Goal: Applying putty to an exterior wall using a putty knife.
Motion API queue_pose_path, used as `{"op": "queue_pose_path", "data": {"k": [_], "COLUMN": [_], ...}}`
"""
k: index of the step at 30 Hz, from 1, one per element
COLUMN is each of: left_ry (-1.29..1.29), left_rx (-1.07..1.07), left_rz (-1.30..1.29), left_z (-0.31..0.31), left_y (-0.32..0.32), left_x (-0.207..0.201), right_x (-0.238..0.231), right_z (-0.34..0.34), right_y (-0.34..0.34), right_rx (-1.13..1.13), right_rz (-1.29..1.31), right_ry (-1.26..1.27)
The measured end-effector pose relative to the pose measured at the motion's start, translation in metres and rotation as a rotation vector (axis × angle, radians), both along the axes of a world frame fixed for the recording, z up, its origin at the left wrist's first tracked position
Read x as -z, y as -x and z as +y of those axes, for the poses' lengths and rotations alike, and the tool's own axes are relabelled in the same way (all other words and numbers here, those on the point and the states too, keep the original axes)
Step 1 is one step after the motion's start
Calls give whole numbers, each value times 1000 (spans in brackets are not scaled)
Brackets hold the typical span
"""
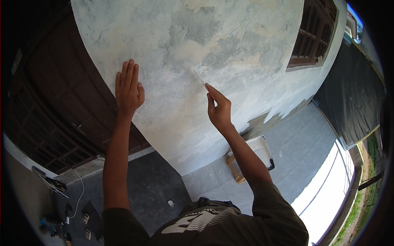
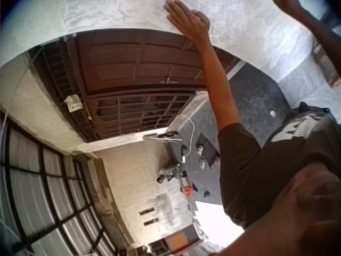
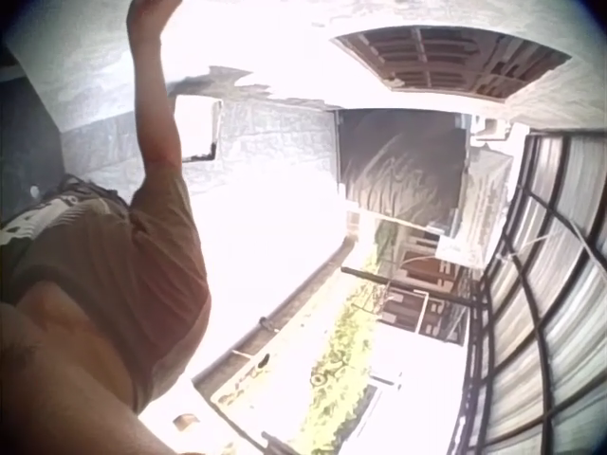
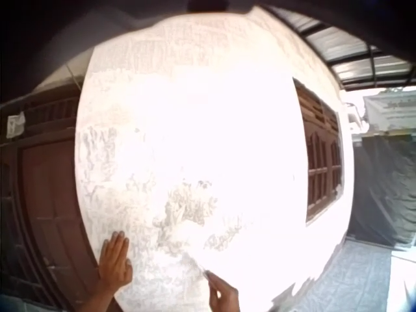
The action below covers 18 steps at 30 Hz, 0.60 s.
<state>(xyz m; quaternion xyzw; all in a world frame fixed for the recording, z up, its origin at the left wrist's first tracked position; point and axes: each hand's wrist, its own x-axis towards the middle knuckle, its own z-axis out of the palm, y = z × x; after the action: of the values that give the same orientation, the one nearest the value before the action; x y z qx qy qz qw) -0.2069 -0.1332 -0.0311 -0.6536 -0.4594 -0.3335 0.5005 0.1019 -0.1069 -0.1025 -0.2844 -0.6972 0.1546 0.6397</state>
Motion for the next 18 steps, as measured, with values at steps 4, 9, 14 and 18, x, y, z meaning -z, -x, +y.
{"op": "queue_pose_path", "data": {"k": [4,9,14,18], "left_ry": [4,3,-1,-4], "left_rx": [-7,9,12,5], "left_rz": [9,-2,-11,-18], "left_z": [1,0,2,3], "left_y": [2,-3,-2,-3], "left_x": [2,2,1,3], "right_x": [-94,-116,-23,74], "right_z": [33,74,55,28], "right_y": [6,36,30,15], "right_rx": [182,289,200,17], "right_rz": [-75,-304,-498,-625], "right_ry": [-490,-723,-627,-358]}}
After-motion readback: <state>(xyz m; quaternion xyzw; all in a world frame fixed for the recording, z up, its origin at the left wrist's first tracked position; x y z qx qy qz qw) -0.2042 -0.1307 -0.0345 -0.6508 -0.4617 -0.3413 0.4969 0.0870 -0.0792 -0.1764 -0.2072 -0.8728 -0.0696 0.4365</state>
